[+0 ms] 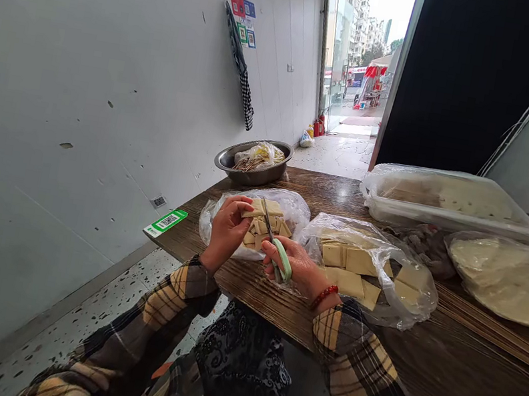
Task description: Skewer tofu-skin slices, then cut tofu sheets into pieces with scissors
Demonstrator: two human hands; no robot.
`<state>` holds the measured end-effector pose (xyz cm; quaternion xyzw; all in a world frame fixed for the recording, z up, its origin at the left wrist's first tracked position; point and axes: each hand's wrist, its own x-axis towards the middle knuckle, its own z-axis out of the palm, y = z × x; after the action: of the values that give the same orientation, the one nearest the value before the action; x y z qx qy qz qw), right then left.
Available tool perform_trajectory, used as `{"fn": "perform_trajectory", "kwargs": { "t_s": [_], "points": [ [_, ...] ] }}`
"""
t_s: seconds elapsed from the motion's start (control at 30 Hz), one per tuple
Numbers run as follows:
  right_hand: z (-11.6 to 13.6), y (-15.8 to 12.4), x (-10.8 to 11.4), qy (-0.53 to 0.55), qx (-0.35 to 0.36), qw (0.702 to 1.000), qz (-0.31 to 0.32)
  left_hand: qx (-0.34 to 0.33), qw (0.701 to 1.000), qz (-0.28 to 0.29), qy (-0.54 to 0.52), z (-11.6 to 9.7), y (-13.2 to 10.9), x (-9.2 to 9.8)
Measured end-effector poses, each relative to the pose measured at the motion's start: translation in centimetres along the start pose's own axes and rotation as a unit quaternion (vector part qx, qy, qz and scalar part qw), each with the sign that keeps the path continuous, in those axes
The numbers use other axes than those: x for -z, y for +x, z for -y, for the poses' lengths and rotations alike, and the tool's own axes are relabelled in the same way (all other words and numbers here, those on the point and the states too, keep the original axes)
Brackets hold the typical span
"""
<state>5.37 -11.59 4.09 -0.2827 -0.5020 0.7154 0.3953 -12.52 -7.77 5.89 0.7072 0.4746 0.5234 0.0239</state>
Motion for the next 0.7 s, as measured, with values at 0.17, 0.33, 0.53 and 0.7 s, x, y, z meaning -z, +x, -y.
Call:
{"fn": "perform_trajectory", "kwargs": {
  "t_s": [0.17,0.33,0.53,0.7],
  "points": [
    [-0.04,0.06,0.08,0.001,0.0,1.0,0.004,-0.014,0.999,-0.005,-0.035,-0.06,-0.13,0.04],
    [-0.16,0.14,0.14,-0.01,0.0,1.0,0.014,-0.001,1.0,0.0,-0.026,0.07,-0.23,-0.11],
    [-0.16,-0.09,0.2,0.01,0.005,1.0,0.027,-0.004,1.0,-0.003,-0.028,0.2,-0.41,-0.22],
    [-0.11,-0.31,0.39,0.041,-0.01,0.998,0.042,-0.005,0.997,-0.011,-0.079,0.52,-0.35,-0.03]
  ]
}}
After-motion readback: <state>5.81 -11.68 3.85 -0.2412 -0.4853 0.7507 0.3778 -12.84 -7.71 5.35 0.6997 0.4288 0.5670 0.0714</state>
